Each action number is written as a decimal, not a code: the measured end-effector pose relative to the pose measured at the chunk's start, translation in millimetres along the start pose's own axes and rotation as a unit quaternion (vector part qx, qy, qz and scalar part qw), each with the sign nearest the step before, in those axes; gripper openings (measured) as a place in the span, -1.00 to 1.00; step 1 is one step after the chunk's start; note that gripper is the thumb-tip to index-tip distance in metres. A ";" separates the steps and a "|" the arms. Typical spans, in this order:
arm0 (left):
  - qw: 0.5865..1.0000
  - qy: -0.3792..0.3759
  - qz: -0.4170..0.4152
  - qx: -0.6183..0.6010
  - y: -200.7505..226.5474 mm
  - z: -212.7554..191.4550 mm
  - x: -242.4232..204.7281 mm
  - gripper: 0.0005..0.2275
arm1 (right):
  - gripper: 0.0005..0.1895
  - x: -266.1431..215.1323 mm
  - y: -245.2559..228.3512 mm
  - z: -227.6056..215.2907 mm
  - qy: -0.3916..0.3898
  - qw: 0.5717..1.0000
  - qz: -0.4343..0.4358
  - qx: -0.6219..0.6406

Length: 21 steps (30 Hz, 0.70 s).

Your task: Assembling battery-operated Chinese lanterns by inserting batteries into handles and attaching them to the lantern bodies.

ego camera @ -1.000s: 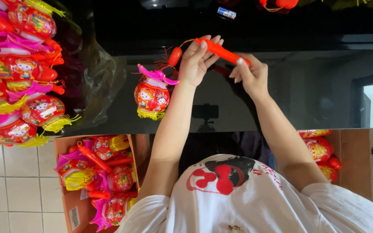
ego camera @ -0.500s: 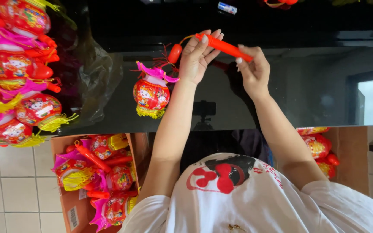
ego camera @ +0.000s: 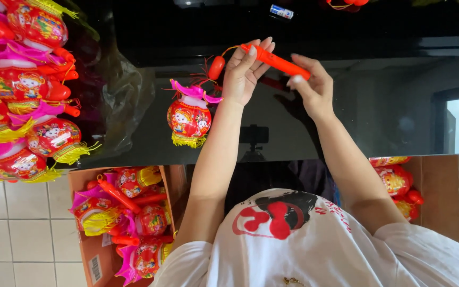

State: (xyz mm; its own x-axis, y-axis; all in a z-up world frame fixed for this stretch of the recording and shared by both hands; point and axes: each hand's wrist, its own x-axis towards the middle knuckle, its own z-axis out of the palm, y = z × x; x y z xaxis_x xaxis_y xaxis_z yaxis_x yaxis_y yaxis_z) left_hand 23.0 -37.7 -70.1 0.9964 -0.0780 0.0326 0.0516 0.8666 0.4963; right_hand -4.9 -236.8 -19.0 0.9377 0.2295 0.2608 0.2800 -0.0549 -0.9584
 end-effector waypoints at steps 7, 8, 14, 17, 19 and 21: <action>1.000 0.018 0.003 0.023 5.3 12.0 -1.8 -0.81 | -0.66 0.2 -1.2 0.5 -0.025 0.998 0.056 -0.032; 0.999 0.027 0.008 0.024 5.1 14.6 -2.0 -0.80 | -0.66 0.0 -0.6 0.0 0.003 0.992 -0.046 -0.115; 0.999 0.030 0.029 0.015 0.9 11.0 0.0 -0.79 | -0.69 -0.9 -5.4 6.0 0.049 0.968 -0.190 -0.159; 0.999 0.021 0.033 0.012 2.4 8.4 0.2 -0.80 | -0.65 -2.1 -6.3 7.3 -0.004 0.995 -0.056 -0.078; 0.999 0.008 0.035 0.013 2.7 10.8 -0.5 -0.81 | -0.66 -2.7 -5.5 6.1 -0.027 0.999 -0.005 -0.042; 0.998 0.019 0.036 0.046 5.3 14.4 -0.9 -0.82 | -0.65 -0.3 -5.0 4.1 0.027 0.959 -0.175 -0.221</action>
State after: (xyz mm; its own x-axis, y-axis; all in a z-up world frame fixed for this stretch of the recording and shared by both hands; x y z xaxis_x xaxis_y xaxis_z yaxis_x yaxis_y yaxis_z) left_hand 21.4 -40.1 -55.0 0.9992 0.0041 0.0392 -0.0258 0.8200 0.5718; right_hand -7.5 -232.6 -14.8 0.7759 0.2599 0.5748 0.6288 -0.3922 -0.6714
